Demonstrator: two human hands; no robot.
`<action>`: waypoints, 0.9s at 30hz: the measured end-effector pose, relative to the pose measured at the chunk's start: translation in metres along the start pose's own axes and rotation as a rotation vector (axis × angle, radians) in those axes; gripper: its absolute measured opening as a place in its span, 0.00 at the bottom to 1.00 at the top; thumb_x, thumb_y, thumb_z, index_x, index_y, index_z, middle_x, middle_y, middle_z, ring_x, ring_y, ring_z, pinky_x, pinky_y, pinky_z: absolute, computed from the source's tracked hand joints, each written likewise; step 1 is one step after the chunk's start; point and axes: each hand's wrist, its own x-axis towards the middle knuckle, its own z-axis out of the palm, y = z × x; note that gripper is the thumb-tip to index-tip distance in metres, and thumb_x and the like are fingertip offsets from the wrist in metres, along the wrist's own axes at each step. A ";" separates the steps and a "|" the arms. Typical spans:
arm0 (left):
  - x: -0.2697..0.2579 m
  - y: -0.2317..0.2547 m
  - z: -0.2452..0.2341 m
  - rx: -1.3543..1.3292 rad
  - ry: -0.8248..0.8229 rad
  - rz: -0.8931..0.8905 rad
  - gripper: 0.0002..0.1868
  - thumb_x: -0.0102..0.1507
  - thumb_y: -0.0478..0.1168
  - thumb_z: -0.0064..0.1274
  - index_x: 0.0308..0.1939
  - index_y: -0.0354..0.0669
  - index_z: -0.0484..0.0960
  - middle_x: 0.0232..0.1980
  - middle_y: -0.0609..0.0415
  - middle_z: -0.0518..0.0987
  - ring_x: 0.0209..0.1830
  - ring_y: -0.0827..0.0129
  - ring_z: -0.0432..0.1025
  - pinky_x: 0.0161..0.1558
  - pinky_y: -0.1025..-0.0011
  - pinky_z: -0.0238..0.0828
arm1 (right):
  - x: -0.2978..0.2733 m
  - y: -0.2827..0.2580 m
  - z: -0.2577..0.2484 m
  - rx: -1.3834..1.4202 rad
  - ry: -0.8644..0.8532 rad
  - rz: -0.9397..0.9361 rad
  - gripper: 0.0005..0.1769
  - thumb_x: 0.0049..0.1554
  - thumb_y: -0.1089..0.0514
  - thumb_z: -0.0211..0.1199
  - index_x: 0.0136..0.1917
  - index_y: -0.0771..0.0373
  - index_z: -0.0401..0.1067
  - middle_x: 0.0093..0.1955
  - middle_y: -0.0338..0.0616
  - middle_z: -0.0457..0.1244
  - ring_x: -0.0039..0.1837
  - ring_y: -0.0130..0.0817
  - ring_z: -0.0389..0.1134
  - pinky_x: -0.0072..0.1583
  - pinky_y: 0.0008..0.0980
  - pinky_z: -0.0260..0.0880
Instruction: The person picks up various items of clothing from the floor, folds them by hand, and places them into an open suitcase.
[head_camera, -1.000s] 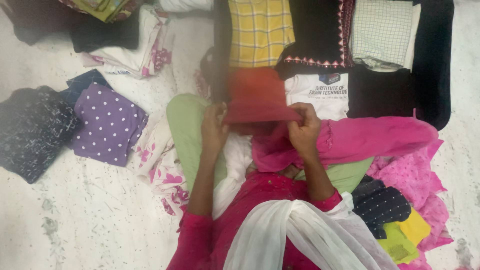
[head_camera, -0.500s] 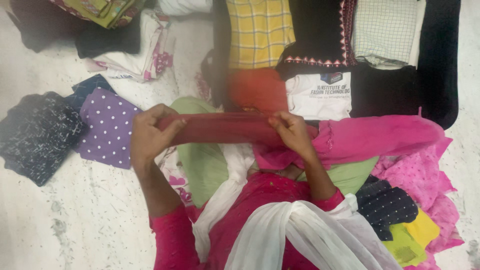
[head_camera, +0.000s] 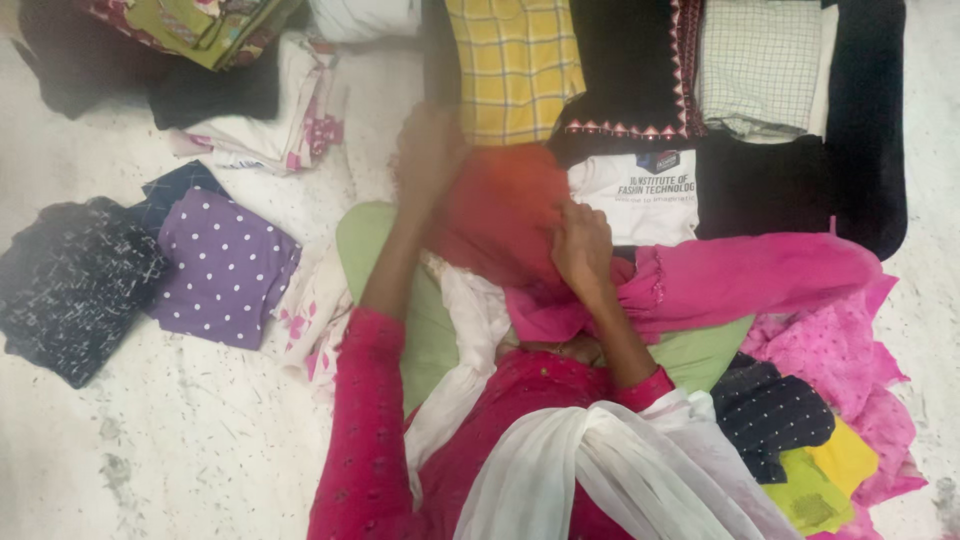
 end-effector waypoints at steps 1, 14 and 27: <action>-0.015 -0.006 0.004 -0.065 0.155 0.092 0.21 0.63 0.48 0.57 0.54 0.37 0.81 0.55 0.35 0.79 0.56 0.38 0.73 0.56 0.47 0.70 | -0.003 -0.007 -0.006 0.029 0.053 -0.027 0.15 0.58 0.63 0.60 0.59 0.62 0.72 0.51 0.54 0.67 0.54 0.57 0.65 0.56 0.51 0.65; -0.103 -0.086 0.019 -0.066 0.074 -0.359 0.14 0.68 0.45 0.49 0.41 0.40 0.85 0.43 0.37 0.82 0.45 0.40 0.77 0.48 0.50 0.72 | -0.021 -0.056 0.041 -0.032 0.018 -0.203 0.20 0.53 0.50 0.67 0.57 0.58 0.74 0.47 0.45 0.63 0.51 0.46 0.64 0.52 0.47 0.61; -0.103 -0.149 0.085 -0.131 -0.483 -0.283 0.28 0.65 0.56 0.48 0.57 0.35 0.80 0.53 0.32 0.80 0.55 0.38 0.74 0.56 0.49 0.69 | -0.025 -0.050 0.047 -0.038 0.129 -0.297 0.24 0.52 0.51 0.68 0.60 0.60 0.73 0.49 0.48 0.62 0.50 0.47 0.62 0.52 0.47 0.60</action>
